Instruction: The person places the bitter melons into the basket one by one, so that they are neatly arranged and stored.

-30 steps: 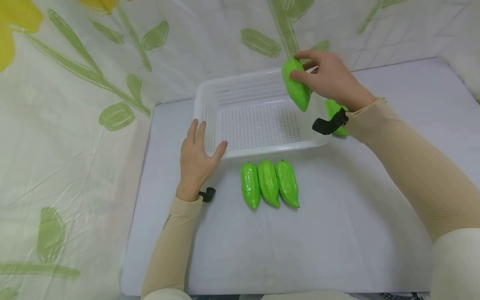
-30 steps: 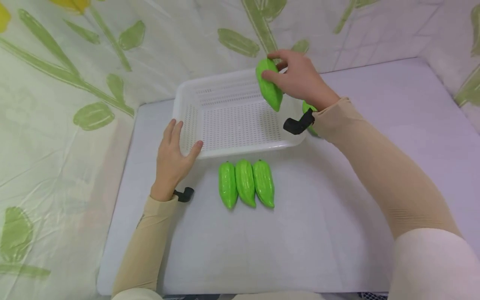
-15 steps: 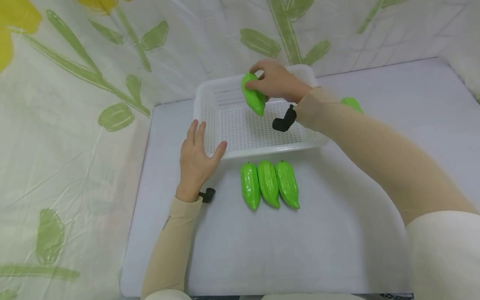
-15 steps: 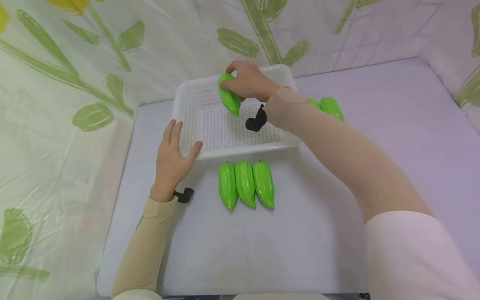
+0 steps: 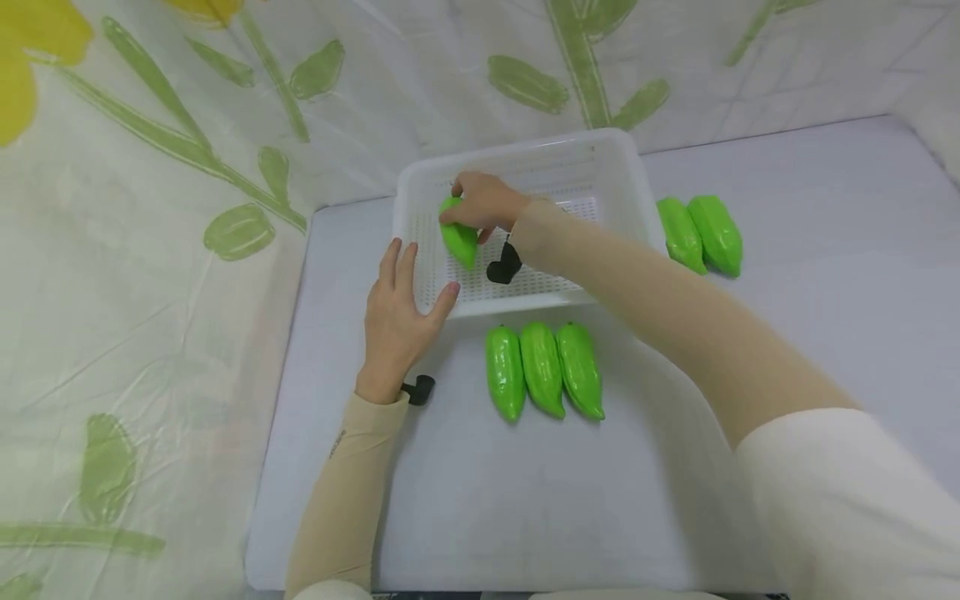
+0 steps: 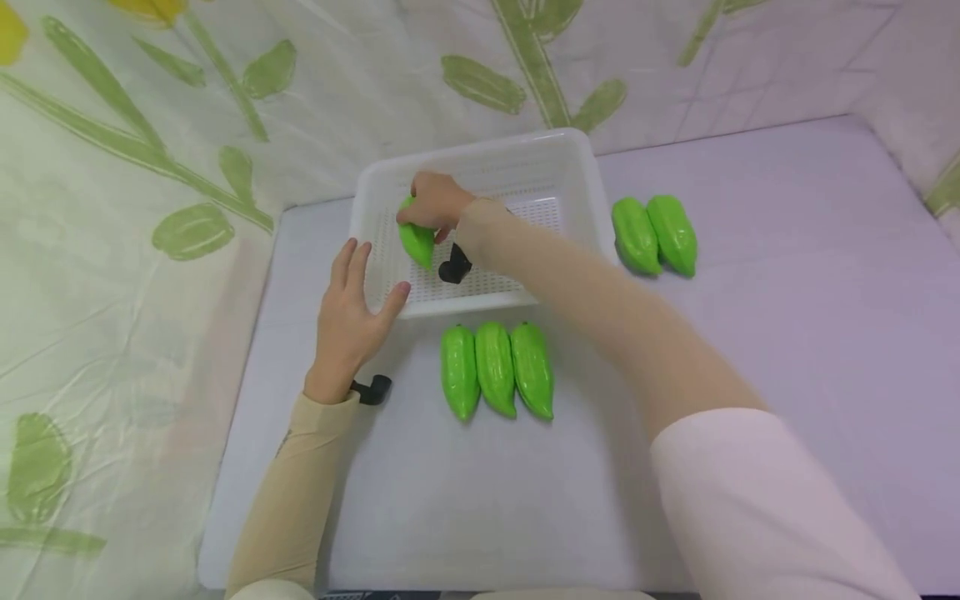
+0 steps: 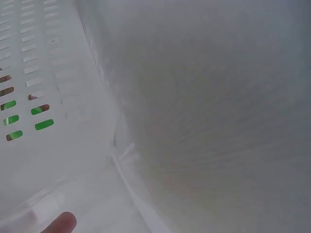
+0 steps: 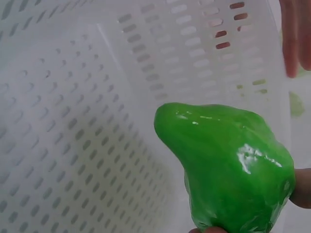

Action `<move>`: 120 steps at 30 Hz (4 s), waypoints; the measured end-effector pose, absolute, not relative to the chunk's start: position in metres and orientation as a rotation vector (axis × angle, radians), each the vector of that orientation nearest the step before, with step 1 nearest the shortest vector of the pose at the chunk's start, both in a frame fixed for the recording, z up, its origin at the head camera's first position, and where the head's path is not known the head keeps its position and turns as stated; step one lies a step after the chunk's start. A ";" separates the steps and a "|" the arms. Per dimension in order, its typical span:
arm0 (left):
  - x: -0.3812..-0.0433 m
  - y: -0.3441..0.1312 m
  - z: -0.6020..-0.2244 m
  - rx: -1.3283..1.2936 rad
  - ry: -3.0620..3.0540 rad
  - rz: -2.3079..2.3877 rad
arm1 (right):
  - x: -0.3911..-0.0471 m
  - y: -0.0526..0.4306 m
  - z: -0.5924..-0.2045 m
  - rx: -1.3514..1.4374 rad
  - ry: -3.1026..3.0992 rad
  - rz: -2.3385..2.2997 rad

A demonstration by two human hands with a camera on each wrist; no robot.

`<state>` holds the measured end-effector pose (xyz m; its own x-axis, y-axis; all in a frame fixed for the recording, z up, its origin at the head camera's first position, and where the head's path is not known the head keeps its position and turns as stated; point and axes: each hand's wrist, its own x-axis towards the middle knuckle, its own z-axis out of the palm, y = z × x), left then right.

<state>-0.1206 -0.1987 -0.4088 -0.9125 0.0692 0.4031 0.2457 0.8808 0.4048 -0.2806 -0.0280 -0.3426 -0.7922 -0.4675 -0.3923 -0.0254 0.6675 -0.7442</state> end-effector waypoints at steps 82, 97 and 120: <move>-0.119 -0.197 -0.403 -0.185 -2.729 -0.624 | -0.270 -0.008 -0.319 -0.522 2.528 -0.814; -0.118 -0.197 -0.400 -0.170 -2.758 -0.633 | -0.269 0.040 -0.313 -0.522 2.594 -0.922; -0.121 -0.198 -0.402 -0.173 -2.744 -0.610 | -0.243 0.123 -0.300 -0.421 2.643 -1.048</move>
<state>-0.1213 -0.1982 -0.4018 -0.9403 0.0477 0.3371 0.1860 0.9012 0.3914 -0.2431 0.1226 -0.3005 -0.9222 -0.3609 -0.1386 -0.1679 0.6968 -0.6973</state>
